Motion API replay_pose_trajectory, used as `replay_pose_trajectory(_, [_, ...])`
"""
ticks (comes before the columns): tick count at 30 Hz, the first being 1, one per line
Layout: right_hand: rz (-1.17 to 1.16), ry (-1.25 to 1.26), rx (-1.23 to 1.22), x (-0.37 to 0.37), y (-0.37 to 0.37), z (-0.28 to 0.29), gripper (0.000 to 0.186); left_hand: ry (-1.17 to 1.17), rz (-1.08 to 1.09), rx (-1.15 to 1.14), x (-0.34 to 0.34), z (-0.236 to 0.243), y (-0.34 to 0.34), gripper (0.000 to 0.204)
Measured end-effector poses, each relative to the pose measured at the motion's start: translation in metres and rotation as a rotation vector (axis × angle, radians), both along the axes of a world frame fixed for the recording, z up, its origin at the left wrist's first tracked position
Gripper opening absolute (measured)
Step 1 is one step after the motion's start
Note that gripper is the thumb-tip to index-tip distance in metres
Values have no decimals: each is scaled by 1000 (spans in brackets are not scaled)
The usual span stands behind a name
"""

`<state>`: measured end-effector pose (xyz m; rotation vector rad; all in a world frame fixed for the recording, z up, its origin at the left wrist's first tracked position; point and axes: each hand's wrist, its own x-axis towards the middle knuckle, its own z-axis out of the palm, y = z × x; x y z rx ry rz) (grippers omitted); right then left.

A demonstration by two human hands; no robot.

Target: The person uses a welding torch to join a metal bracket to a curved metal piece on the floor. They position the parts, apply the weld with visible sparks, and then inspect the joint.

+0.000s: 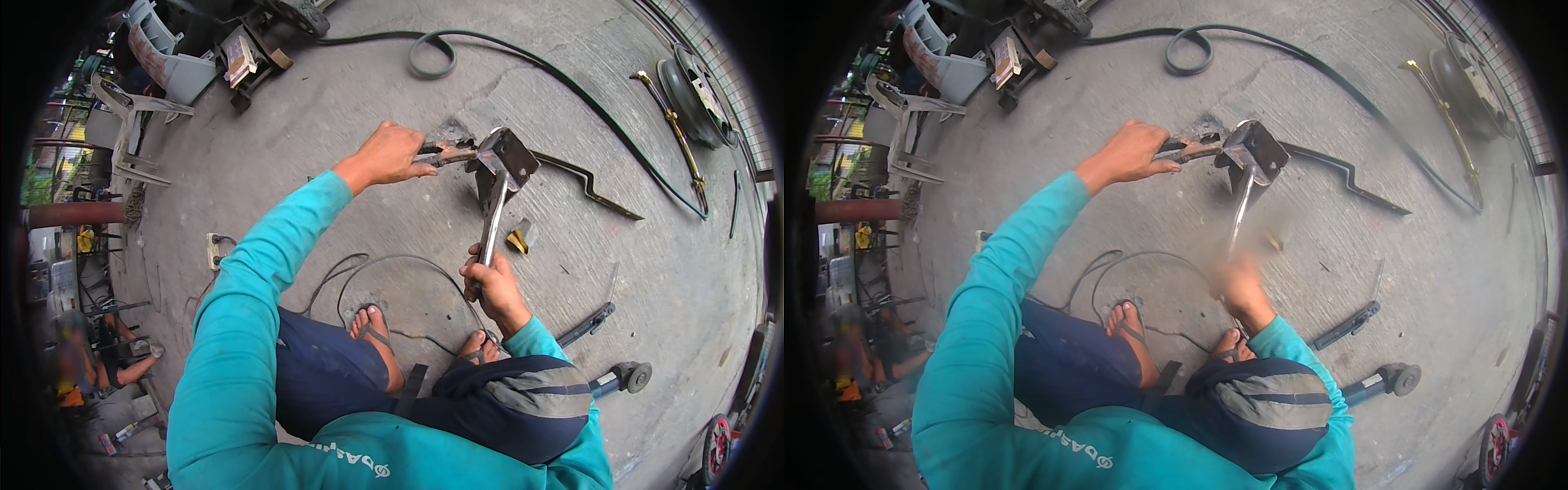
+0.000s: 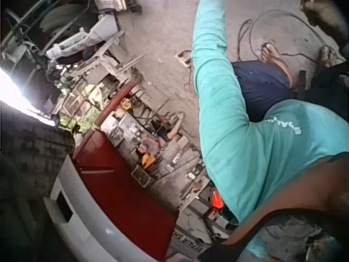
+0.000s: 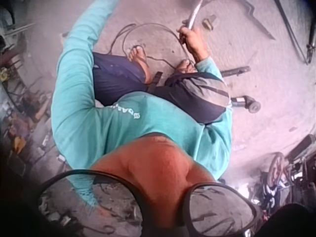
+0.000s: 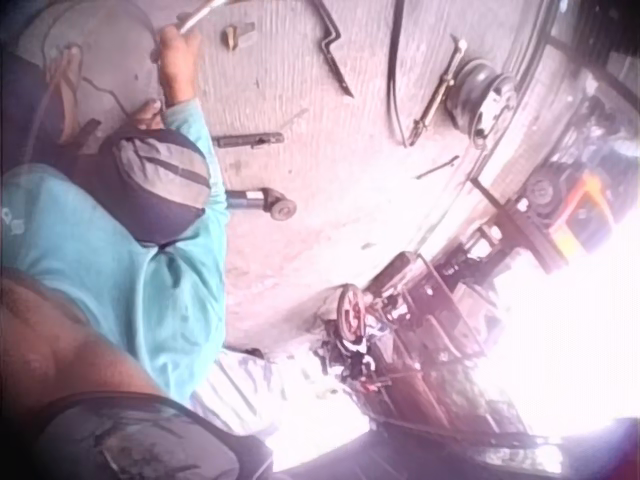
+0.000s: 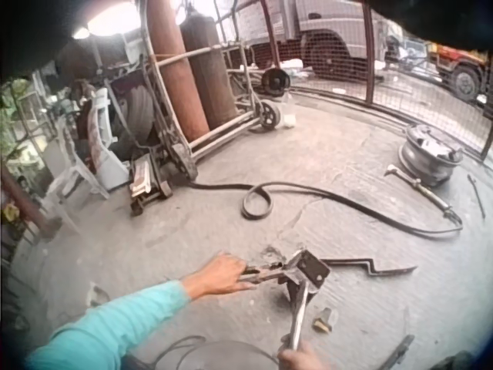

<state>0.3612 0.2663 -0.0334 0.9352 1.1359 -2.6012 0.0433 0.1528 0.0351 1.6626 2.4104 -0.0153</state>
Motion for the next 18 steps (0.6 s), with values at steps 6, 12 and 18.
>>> replay_pose_trajectory(6, [149, 11, 183, -13, -12, 8, 52, -75, 151, -270, -2, 11, 22, 79])
replay_pose_trajectory(12, [165, 28, 206, -27, -17, 32, 51, -249, 253, -83, -5, -20, 4, 108])
replay_pose_trajectory(18, [185, 7, 364, -17, -34, 10, 49, -376, 468, -335, 16, -59, -31, 96])
